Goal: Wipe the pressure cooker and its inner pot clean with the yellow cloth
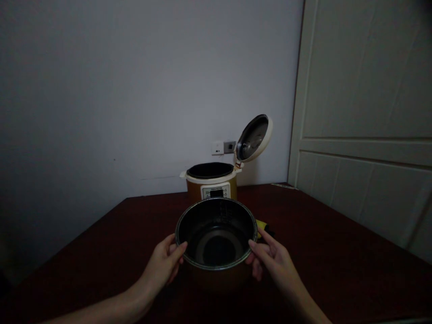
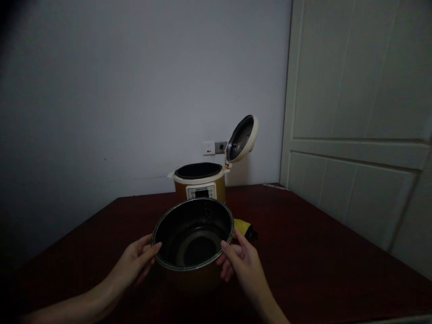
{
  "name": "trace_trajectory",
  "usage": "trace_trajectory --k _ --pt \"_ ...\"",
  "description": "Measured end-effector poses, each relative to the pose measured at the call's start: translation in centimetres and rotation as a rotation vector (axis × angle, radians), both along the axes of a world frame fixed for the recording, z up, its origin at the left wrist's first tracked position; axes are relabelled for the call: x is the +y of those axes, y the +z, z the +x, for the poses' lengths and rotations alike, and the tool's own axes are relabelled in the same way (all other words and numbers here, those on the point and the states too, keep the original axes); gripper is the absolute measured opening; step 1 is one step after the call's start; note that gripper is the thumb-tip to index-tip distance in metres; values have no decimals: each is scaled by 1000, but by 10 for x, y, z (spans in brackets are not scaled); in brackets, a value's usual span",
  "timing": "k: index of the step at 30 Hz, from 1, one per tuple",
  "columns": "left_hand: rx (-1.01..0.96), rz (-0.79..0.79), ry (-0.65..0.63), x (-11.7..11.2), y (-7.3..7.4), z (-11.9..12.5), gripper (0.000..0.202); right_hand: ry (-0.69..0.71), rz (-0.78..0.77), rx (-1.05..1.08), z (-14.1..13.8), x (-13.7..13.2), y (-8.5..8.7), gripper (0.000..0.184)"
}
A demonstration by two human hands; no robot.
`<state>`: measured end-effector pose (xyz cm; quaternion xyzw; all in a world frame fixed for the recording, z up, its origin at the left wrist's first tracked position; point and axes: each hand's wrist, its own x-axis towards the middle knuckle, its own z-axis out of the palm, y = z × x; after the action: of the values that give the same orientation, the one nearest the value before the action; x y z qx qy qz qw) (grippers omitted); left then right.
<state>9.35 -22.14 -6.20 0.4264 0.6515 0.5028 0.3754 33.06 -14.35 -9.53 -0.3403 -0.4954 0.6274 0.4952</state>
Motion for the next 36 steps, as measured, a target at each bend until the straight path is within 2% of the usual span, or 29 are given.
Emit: trace_trajectory --k 10,12,13,16,18,19,21,23,25,27,30,32,34,36 --pt "-76 49 43 -1 -7 3 64 44 21 -88 9 1 -15 113" --pt "-96 56 45 -2 -7 4 67 75 50 -145 18 8 -19 106" --pt "-104 53 42 -2 -7 4 68 69 77 -181 23 14 -21 96" --pt "-120 41 32 -2 -10 3 69 -75 295 -392 43 42 -24 59" --pt "-129 30 42 -2 -11 2 71 -164 530 -654 52 64 -25 40" --pt "-135 20 51 -2 -12 2 72 -166 632 -785 55 75 -26 34" --pt "-145 -8 70 -3 -13 1 72 -71 793 -966 55 92 -28 34" --pt "-164 -22 86 -4 -15 -2 66 82 911 -1036 49 105 -33 38" --pt "-183 -12 90 -2 -18 -8 56 191 987 -1065 43 115 -39 40" --pt "-178 16 74 2 -23 -19 47 217 1019 -1123 40 123 -45 38" --pt "-75 65 77 15 -25 -38 38 174 1057 -1254 43 133 -52 34" --pt "79 96 101 27 -18 -50 34 135 1071 -1324 50 140 -53 36" --pt "359 169 59 41 -2 -59 30 83 1043 -1349 60 146 -53 41" --pt "716 229 -60 57 18 -62 27 26 985 -1326 71 152 -50 44"
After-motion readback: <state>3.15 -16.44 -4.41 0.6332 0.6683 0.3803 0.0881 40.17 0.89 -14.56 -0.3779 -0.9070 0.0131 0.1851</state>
